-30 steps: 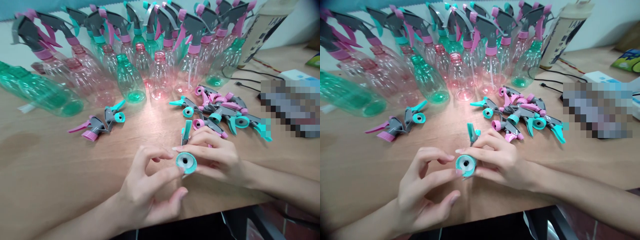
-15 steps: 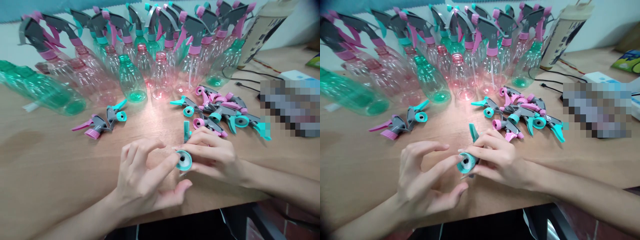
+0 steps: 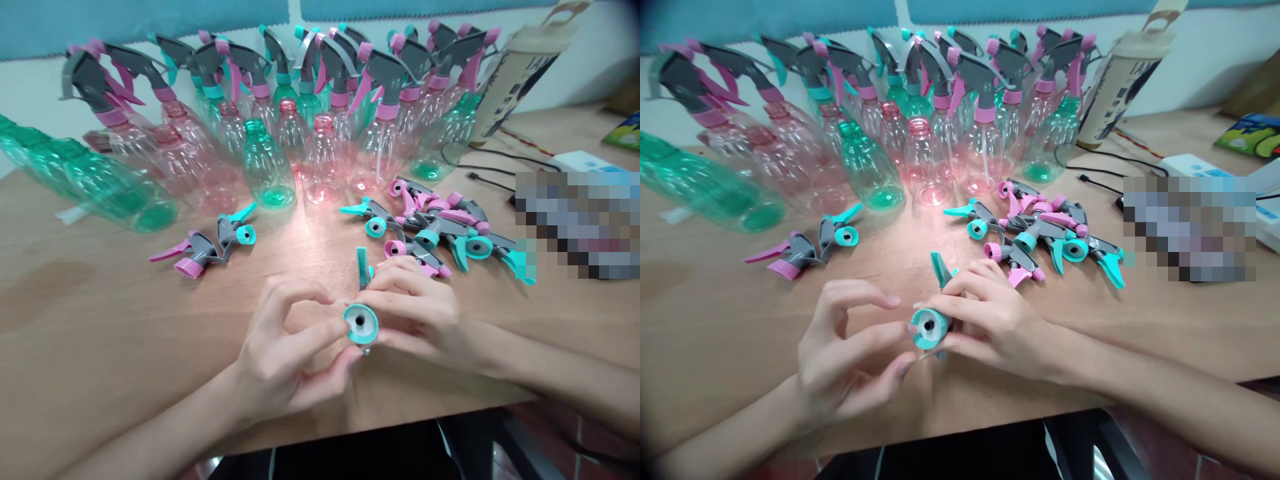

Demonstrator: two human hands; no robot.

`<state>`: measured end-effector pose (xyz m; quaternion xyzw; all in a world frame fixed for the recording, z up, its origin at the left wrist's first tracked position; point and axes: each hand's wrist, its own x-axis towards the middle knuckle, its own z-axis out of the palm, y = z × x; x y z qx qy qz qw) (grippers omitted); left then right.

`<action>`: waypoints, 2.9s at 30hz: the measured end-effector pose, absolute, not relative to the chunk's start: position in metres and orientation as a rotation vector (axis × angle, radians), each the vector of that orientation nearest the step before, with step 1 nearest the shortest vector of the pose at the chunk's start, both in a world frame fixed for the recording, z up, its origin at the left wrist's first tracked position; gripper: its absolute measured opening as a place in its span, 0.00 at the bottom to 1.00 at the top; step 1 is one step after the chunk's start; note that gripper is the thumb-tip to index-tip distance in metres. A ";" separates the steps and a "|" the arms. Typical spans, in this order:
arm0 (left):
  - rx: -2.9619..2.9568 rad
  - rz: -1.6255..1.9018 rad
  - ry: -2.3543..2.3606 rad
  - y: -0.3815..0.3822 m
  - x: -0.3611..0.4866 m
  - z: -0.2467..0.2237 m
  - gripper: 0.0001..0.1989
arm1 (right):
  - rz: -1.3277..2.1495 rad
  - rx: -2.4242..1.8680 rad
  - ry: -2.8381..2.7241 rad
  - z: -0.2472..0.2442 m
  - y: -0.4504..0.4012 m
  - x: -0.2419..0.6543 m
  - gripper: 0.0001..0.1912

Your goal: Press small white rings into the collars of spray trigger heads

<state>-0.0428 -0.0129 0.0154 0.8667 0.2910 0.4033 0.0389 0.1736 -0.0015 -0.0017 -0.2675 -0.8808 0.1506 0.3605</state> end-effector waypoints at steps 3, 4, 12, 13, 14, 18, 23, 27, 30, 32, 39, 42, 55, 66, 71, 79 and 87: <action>2.695 1.149 0.864 -0.010 -0.043 0.013 0.06 | 0.332 -0.712 -2.321 -0.002 0.001 0.174 0.12; 2.682 1.116 0.858 -0.009 -0.043 0.012 0.07 | 0.305 -0.724 -2.330 0.000 0.002 0.174 0.12; 2.565 1.195 0.955 -0.001 -0.051 0.025 0.07 | -0.029 -0.991 -2.316 0.040 0.020 0.209 0.08; 2.577 1.171 0.984 -0.001 -0.054 0.027 0.06 | -0.092 -1.027 -2.314 0.042 0.026 0.218 0.09; 2.590 1.145 1.020 -0.002 -0.056 0.028 0.05 | -0.147 -1.066 -2.327 0.042 0.032 0.228 0.10; 2.618 1.038 1.193 -0.009 -0.073 0.028 0.04 | -0.377 -1.166 -2.332 0.031 0.060 0.256 0.16; 2.549 0.990 1.514 -0.014 -0.111 0.028 0.04 | -0.282 -1.133 -2.488 0.017 0.073 0.245 0.31; 2.382 1.039 1.852 -0.009 -0.144 0.025 0.05 | -0.160 -1.067 -2.486 0.021 0.068 0.206 0.29; 2.200 0.941 2.119 -0.004 -0.161 0.020 0.13 | -0.035 -0.996 -2.524 0.026 0.058 0.170 0.29; 2.157 0.864 2.159 0.001 -0.167 0.017 0.18 | 0.074 -0.920 -2.589 0.029 0.050 0.146 0.27; 2.217 0.776 2.092 0.008 -0.164 0.020 0.09 | 0.335 -0.741 -2.638 0.030 0.026 0.087 0.18; 2.276 0.811 2.055 -0.010 -0.154 0.032 0.08 | 0.357 -0.682 -2.565 0.034 0.024 0.081 0.13; 2.406 0.998 1.452 -0.054 -0.081 0.040 0.12 | 0.547 -0.687 -2.226 0.014 -0.007 0.112 0.13; 2.498 1.098 1.064 -0.007 -0.041 0.020 0.12 | 0.633 -0.720 -2.129 0.006 0.011 0.157 0.15; 2.365 1.125 1.015 -0.003 -0.032 0.011 0.13 | 0.690 -0.692 -2.239 0.007 0.013 0.173 0.25; 2.415 1.137 0.970 -0.005 -0.033 0.008 0.10 | 0.827 -0.812 -2.121 0.003 0.008 0.171 0.16; 2.541 1.086 0.982 -0.008 -0.033 0.000 0.14 | 0.515 -0.756 -2.176 -0.005 0.014 0.171 0.14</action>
